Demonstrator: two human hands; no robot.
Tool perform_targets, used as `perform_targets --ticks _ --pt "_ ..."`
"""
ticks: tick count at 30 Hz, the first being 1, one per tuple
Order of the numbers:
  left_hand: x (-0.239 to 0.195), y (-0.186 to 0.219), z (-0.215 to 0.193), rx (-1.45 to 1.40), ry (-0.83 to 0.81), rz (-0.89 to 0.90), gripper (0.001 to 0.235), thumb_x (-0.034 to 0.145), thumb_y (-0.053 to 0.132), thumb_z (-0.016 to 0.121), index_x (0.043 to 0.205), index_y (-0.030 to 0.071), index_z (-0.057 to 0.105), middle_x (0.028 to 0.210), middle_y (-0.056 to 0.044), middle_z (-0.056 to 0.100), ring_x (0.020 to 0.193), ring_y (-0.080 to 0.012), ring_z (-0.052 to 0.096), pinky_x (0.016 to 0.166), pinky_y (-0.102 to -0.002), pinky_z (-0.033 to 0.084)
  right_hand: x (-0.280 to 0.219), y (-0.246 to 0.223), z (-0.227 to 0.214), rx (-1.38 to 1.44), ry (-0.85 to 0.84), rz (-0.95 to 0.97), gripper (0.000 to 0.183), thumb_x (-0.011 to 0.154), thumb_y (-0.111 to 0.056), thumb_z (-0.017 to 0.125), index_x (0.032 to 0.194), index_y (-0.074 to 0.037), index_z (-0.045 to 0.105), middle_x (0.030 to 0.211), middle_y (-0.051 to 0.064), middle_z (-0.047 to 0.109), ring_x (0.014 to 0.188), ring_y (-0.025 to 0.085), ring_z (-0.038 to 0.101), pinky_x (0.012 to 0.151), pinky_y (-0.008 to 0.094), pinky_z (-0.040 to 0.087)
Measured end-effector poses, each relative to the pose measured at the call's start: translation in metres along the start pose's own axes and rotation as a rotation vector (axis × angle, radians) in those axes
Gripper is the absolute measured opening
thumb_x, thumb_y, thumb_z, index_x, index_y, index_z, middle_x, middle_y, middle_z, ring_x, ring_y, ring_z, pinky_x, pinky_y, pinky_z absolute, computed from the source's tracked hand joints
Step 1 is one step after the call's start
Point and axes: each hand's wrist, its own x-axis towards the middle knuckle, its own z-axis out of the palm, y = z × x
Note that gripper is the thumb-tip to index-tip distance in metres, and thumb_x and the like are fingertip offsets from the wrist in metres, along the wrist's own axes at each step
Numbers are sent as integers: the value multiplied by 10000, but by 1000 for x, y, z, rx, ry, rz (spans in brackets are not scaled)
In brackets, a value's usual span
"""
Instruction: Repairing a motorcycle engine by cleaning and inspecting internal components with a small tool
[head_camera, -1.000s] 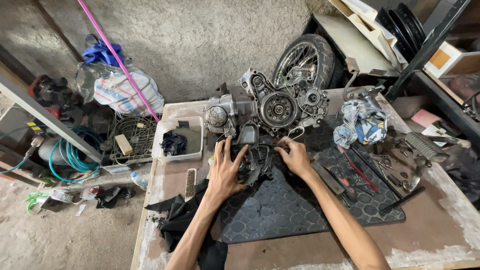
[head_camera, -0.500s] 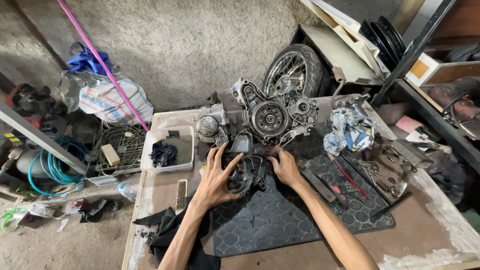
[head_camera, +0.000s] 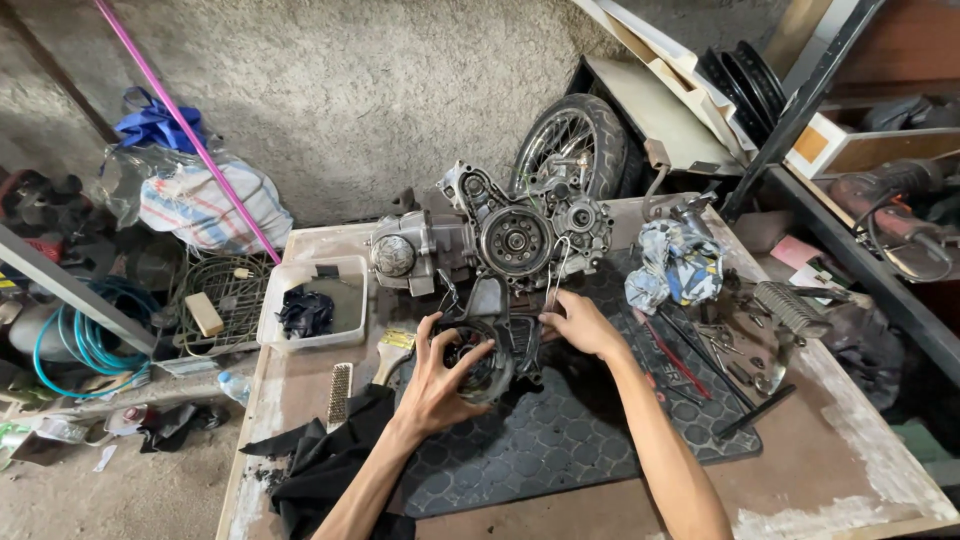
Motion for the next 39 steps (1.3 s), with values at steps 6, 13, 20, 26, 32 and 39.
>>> perform_targets --ticks 6,13,20,26,32,39 --pt "1 -1 4 -4 31 8 1066 352 391 977 1354 297 627 1151 -112 445 1337 -562 335 1161 -648 296 16 24 -2 90 -19 -61 119 825 -110 784 902 -27 748 903 230 761 902 358 761 808 459 580" --pt "15 -11 5 -23 0 -23 1127 297 380 988 1360 286 624 1153 -104 449 1334 -552 342 1135 -621 353 37 58 -7 106 -51 -71 116 799 -141 810 887 -72 778 840 168 770 861 309 758 802 425 576" --pt "13 -6 2 17 -41 -5 1098 337 386 984 1365 278 613 1198 -131 445 1343 -565 324 1124 -625 355 12 28 -28 162 55 -84 108 791 -139 834 882 -117 780 799 106 766 837 231 752 800 374 579" --pt "14 -1 5 62 -114 -43 1165 345 364 1010 1418 293 562 1287 -159 418 1378 -570 262 1159 -662 274 14 36 -8 46 207 -308 92 822 -132 795 887 -134 731 779 106 761 770 292 739 736 394 570" --pt "18 5 -19 -120 -194 -125 1171 477 373 995 1501 229 445 1544 -267 200 1458 -549 156 1196 -640 180 27 84 29 38 343 -453 86 887 -100 741 919 -119 664 777 99 724 758 304 723 706 388 567" --pt "10 -4 -4 -245 -21 -211 992 597 369 899 1469 152 479 1555 -296 241 1434 -512 296 1167 -606 270 31 90 41 1 481 -567 67 933 -56 698 949 -51 633 835 152 726 799 364 726 690 414 579"
